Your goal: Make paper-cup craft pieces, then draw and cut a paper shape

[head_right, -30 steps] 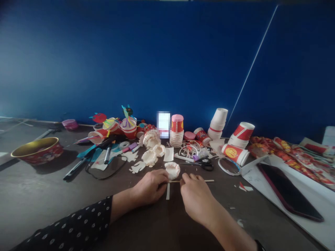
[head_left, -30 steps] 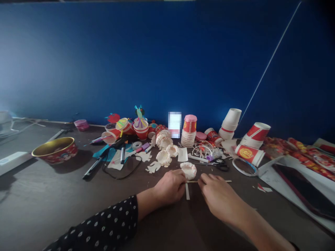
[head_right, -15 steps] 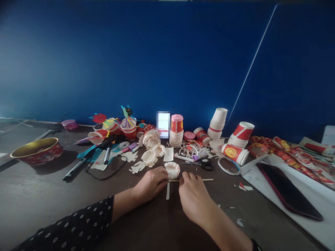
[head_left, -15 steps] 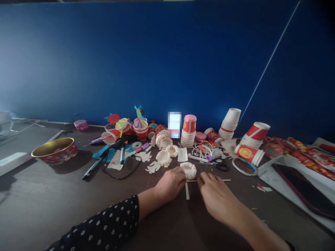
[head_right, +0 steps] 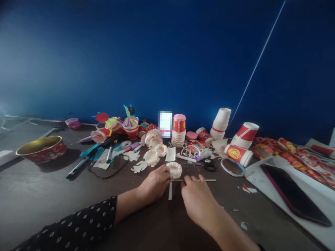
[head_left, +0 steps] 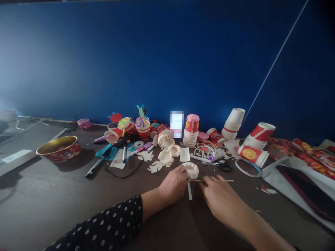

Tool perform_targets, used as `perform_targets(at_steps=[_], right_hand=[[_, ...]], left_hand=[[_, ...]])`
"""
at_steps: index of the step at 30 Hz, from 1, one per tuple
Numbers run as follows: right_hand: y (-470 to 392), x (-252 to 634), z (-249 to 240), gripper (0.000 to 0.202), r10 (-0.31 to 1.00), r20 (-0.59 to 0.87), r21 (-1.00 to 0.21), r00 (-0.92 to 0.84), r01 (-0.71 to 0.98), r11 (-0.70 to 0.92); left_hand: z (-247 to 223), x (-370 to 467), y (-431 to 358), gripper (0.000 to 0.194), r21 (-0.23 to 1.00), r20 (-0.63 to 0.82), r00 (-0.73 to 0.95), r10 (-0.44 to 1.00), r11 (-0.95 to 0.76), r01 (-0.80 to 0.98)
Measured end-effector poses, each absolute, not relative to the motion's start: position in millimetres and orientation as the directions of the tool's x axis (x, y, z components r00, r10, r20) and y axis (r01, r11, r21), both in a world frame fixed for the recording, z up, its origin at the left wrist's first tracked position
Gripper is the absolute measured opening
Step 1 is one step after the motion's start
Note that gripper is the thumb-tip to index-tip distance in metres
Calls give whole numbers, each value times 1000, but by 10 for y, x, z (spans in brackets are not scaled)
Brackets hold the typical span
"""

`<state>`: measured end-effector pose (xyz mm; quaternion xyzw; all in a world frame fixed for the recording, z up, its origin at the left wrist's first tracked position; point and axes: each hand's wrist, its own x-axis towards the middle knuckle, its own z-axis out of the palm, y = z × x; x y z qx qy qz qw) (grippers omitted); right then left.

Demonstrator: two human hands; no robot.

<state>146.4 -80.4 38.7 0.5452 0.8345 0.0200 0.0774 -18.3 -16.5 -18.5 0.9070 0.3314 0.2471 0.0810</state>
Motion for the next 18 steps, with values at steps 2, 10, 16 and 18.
perform_targets(at_steps=[2,10,16,18], right_hand=[[-796,1452,397,30,915,-115,130,-386,908,399],[-808,1470,417,33,906,-120,106,-407,902,419],[-811,1468,395,37,910,-92,85,-404,907,412],[-805,1472,369,38,908,-79,81,-412,905,418]], left_hand=[[-182,-185,-171,18,311,402,656,639,-769,558],[-130,-198,-194,13,479,428,591,684,-726,494],[-169,-174,-152,18,416,397,618,678,-733,537],[-170,-168,-148,17,358,393,636,664,-748,559]])
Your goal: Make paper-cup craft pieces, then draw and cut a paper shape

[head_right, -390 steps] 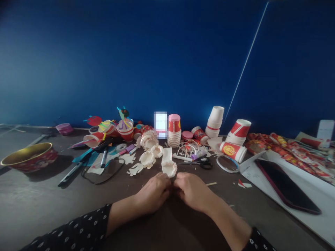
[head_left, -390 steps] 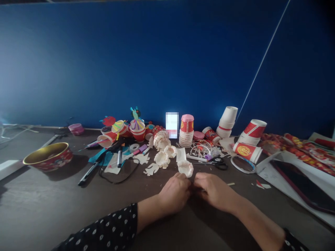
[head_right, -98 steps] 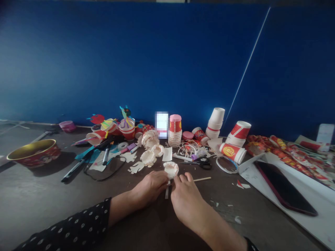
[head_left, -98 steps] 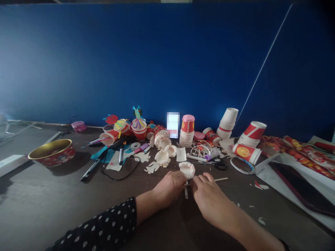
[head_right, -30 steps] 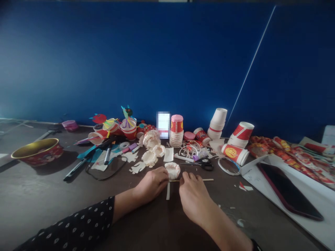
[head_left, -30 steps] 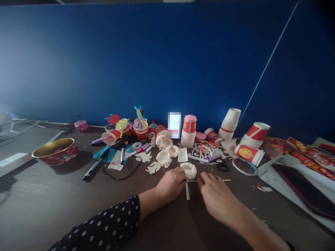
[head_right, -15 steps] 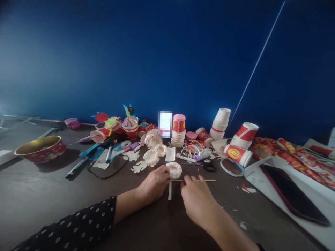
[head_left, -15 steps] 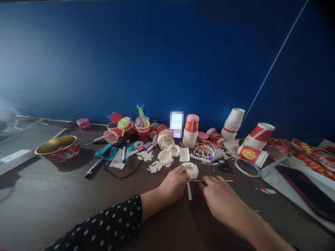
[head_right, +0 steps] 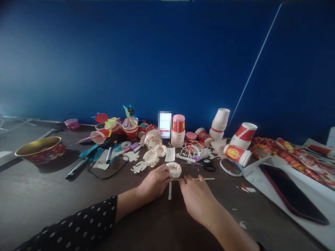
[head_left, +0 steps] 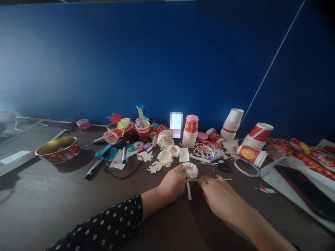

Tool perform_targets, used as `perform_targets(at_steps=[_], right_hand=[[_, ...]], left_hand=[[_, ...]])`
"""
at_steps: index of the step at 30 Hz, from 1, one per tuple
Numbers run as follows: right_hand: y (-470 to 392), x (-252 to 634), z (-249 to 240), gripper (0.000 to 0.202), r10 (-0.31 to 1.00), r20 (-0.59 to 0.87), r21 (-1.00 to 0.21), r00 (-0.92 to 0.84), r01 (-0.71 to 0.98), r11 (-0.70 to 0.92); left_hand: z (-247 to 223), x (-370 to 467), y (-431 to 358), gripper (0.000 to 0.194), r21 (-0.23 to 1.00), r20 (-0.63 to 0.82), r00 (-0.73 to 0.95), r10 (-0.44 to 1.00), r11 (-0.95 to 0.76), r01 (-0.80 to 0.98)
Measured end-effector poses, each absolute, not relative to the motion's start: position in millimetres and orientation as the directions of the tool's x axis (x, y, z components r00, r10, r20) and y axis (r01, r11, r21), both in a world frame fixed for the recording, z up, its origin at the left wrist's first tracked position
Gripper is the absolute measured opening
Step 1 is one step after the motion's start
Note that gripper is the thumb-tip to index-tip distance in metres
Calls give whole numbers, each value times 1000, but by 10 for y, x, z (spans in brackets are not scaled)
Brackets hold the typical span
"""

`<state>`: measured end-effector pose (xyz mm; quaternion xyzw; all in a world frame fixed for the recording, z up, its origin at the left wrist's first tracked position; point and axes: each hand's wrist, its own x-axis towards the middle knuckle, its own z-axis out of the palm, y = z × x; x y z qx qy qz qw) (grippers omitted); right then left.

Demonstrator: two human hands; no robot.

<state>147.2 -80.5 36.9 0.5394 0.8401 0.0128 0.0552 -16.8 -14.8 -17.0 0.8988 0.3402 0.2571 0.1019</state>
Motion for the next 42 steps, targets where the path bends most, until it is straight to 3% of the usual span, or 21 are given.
perform_targets(at_steps=[6,14,20,31,35,42], right_hand=[[-783,1476,333,40,911,-71,91,-406,907,411],[-787,1467,394,38,912,-79,73,-402,910,407],[-777,1476,390,34,909,-67,74,-412,906,417],[-650,1532,290,23,922,73,-59,-381,921,385],[-588,1563,239,23,922,128,-58,-366,925,375],[-539,1583,196,26,936,118,-88,-333,935,344]], left_hand=[[-147,-161,-164,19,240,378,682,626,-778,580],[-137,-186,-181,6,351,451,580,679,-732,584],[-103,-178,-176,10,369,414,567,712,-701,610],[-93,-157,-162,16,305,424,595,683,-726,616],[-103,-163,-157,15,291,426,589,686,-721,629],[-103,-159,-157,9,317,408,586,700,-710,628]])
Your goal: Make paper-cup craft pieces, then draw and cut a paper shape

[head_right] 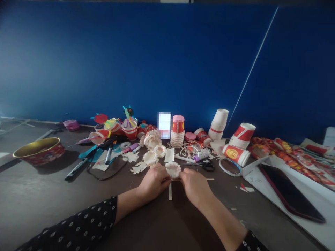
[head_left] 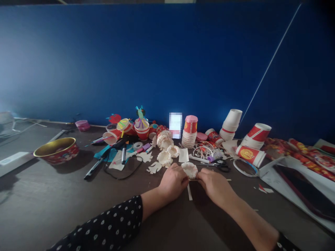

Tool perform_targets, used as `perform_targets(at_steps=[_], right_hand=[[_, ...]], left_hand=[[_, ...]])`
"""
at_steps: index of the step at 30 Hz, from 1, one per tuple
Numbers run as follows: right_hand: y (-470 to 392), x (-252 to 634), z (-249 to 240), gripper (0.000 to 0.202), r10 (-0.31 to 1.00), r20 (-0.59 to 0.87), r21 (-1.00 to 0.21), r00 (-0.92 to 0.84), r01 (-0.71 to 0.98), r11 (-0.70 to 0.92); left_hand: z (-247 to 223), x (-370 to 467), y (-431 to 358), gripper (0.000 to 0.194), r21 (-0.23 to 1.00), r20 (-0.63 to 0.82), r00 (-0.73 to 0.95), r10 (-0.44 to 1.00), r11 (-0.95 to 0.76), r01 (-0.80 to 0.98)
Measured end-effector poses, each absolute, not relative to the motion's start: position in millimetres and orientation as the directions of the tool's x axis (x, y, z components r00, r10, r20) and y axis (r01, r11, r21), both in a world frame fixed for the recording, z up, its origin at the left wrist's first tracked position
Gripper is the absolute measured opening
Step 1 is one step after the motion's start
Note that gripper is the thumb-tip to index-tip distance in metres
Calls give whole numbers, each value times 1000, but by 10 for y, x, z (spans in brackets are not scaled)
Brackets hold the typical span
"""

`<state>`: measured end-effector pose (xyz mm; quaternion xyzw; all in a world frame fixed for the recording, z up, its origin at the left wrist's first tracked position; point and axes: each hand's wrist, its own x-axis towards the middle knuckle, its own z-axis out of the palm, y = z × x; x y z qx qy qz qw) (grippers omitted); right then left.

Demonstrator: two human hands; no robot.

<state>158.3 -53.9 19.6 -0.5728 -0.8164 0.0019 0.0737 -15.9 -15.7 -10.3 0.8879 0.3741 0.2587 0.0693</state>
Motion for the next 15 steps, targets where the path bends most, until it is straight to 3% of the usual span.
perform_targets(at_steps=[5,15], right_hand=[[-519,1589,218,25,933,103,-11,-344,938,346],[-491,1673,251,26,932,88,32,-353,936,351]], left_hand=[[-91,-159,-158,9,315,391,588,708,-703,638],[-62,-163,-173,6,336,358,581,731,-681,651]])
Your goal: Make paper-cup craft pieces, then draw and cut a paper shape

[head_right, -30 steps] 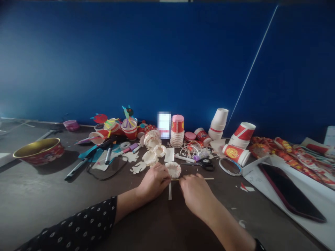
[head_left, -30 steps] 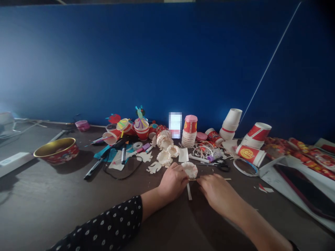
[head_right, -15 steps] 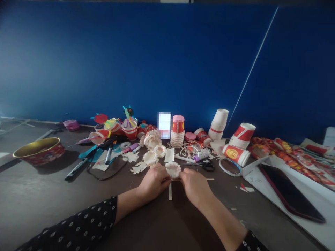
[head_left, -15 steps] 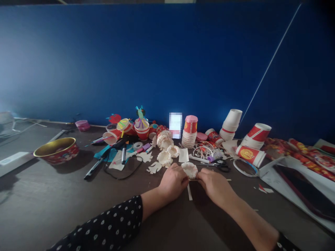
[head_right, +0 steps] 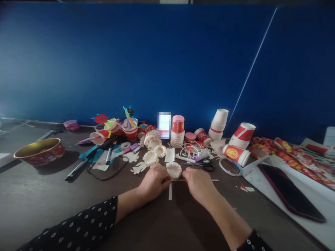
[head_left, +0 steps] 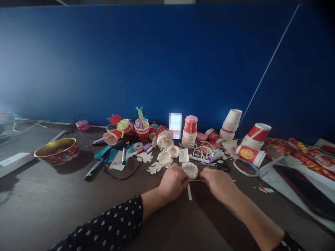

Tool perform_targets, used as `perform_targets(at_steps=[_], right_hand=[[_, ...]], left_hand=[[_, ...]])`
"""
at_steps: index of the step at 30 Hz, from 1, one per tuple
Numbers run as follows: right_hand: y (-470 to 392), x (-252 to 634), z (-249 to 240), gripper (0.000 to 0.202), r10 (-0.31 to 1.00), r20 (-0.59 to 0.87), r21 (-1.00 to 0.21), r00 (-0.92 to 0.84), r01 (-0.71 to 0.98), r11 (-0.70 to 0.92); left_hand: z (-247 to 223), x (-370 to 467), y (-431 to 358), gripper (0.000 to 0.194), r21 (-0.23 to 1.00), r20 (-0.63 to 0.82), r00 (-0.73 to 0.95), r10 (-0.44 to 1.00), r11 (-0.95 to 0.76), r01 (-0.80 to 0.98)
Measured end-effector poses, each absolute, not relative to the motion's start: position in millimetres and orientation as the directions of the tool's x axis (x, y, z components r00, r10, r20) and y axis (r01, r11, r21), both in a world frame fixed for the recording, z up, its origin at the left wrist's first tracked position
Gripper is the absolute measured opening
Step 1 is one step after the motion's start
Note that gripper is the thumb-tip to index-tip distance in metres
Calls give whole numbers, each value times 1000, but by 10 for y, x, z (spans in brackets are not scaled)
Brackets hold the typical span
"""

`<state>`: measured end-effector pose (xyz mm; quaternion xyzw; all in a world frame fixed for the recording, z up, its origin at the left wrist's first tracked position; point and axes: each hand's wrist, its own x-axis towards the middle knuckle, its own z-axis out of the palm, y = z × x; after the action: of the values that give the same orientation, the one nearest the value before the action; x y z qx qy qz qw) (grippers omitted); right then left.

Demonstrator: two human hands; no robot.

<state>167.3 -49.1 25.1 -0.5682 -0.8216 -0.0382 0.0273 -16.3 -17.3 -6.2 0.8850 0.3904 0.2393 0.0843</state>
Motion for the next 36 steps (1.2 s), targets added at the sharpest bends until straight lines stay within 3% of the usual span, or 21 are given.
perform_targets(at_steps=[5,9,13,16,18,27,36], right_hand=[[-463,1889,325,27,961,15,138,-276,952,272],[-419,2103,355,25,977,3,141,-212,968,210],[-410,2071,309,20,969,98,-2,-228,973,229],[-450,1846,239,20,891,246,-195,-382,881,432],[-481,1681,193,21,840,288,-249,-460,810,530],[-418,1545,76,19,795,317,-277,-517,752,599],[-401,1540,77,15,803,317,-293,-504,754,588]], left_hand=[[-84,-168,-159,11,326,358,584,729,-684,653],[-106,-164,-144,11,323,370,588,719,-693,644],[-102,-153,-142,12,335,363,587,724,-689,642],[-102,-150,-143,11,344,361,584,727,-686,641],[-106,-154,-143,11,341,357,589,725,-688,640],[-98,-163,-149,9,317,323,600,732,-681,659],[-152,-191,-117,7,417,326,550,769,-639,646]])
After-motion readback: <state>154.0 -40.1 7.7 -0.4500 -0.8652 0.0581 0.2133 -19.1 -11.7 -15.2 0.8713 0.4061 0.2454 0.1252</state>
